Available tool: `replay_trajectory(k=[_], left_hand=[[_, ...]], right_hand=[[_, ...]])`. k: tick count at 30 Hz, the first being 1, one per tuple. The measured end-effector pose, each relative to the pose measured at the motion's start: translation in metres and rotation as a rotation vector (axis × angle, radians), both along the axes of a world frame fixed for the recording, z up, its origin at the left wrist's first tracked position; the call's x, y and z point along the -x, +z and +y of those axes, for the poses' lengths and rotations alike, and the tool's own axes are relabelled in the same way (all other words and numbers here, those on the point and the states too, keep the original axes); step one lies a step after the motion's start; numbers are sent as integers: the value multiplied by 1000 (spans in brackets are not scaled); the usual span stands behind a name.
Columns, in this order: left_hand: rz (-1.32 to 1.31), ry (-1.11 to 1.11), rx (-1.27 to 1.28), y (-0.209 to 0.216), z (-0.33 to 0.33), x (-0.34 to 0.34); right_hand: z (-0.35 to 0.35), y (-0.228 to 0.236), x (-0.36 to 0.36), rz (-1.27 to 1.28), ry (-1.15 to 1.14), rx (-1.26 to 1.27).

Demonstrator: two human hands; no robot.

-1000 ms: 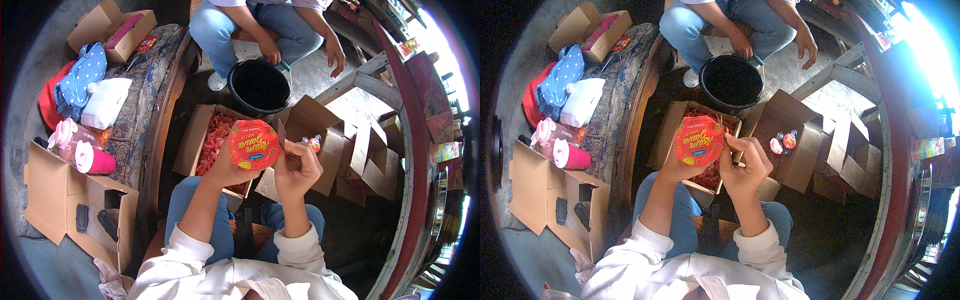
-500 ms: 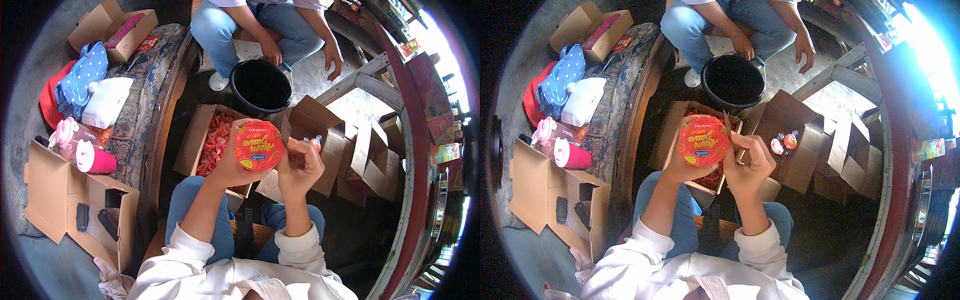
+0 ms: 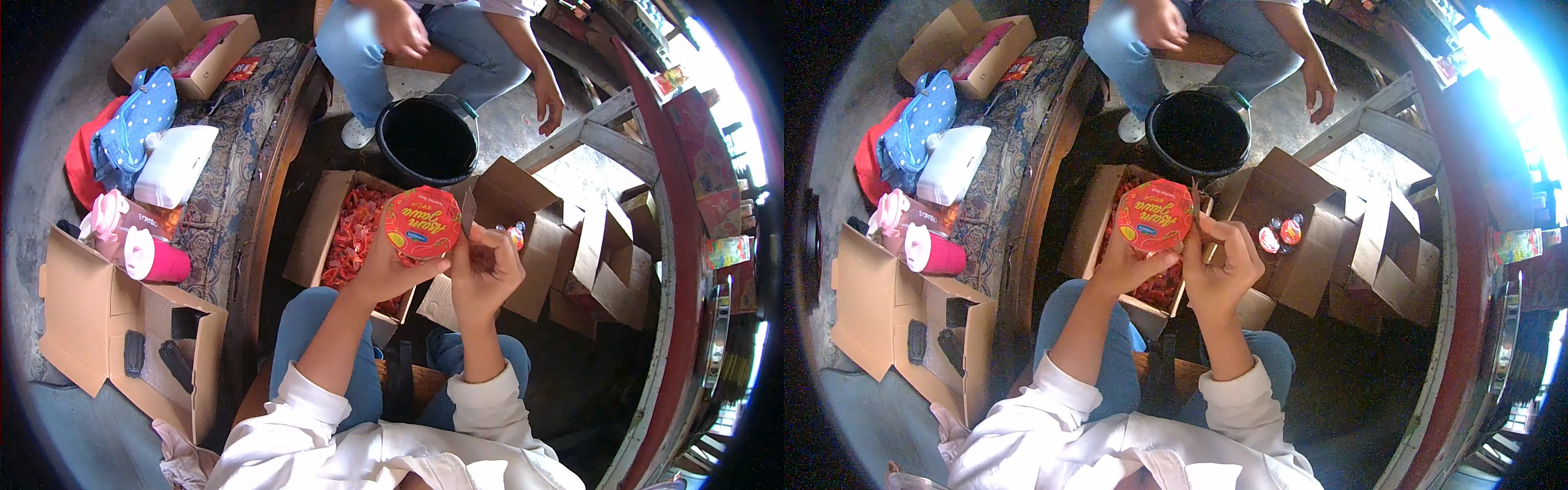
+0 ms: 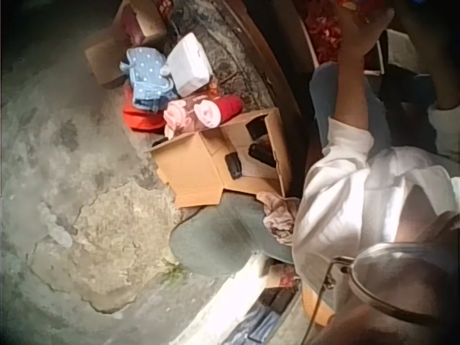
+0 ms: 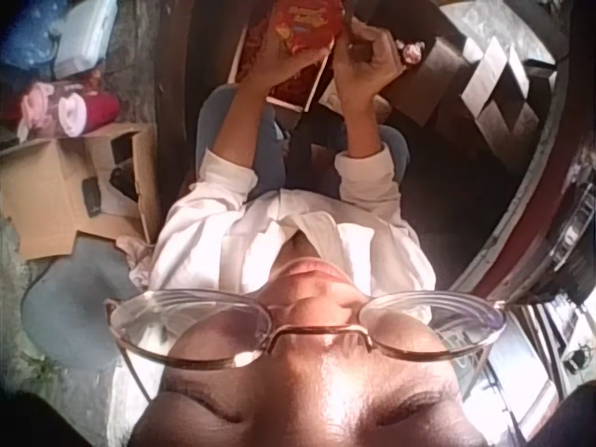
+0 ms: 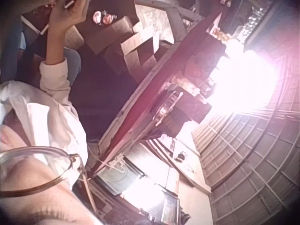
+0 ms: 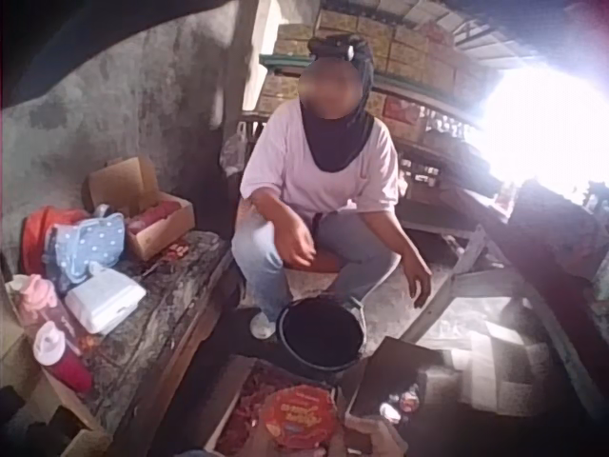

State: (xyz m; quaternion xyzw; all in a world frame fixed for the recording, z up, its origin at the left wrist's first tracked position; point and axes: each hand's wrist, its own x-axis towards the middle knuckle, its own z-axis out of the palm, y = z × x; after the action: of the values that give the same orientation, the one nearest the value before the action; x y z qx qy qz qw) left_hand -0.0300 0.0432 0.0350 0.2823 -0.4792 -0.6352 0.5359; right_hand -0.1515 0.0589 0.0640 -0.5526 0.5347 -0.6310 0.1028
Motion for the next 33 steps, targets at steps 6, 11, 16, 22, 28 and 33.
replay_trajectory(k=[6,11,16,22,28,33], left_hand=[[4,6,-23,-3,-5,0],[28,128,-63,-1,-3,4],[-37,230,2,-1,-6,5],[26,208,38,-3,-4,9],[12,196,56,0,0,15],[-15,208,33,-1,1,19]], right_hand=[[-2,6,-6,-462,157,-124],[3,-6,-6,-39,-7,12],[3,0,-15,165,-48,100],[-1,-4,-21,198,-72,86],[-2,-6,-19,218,-114,90],[-5,-4,-18,279,-157,94]])
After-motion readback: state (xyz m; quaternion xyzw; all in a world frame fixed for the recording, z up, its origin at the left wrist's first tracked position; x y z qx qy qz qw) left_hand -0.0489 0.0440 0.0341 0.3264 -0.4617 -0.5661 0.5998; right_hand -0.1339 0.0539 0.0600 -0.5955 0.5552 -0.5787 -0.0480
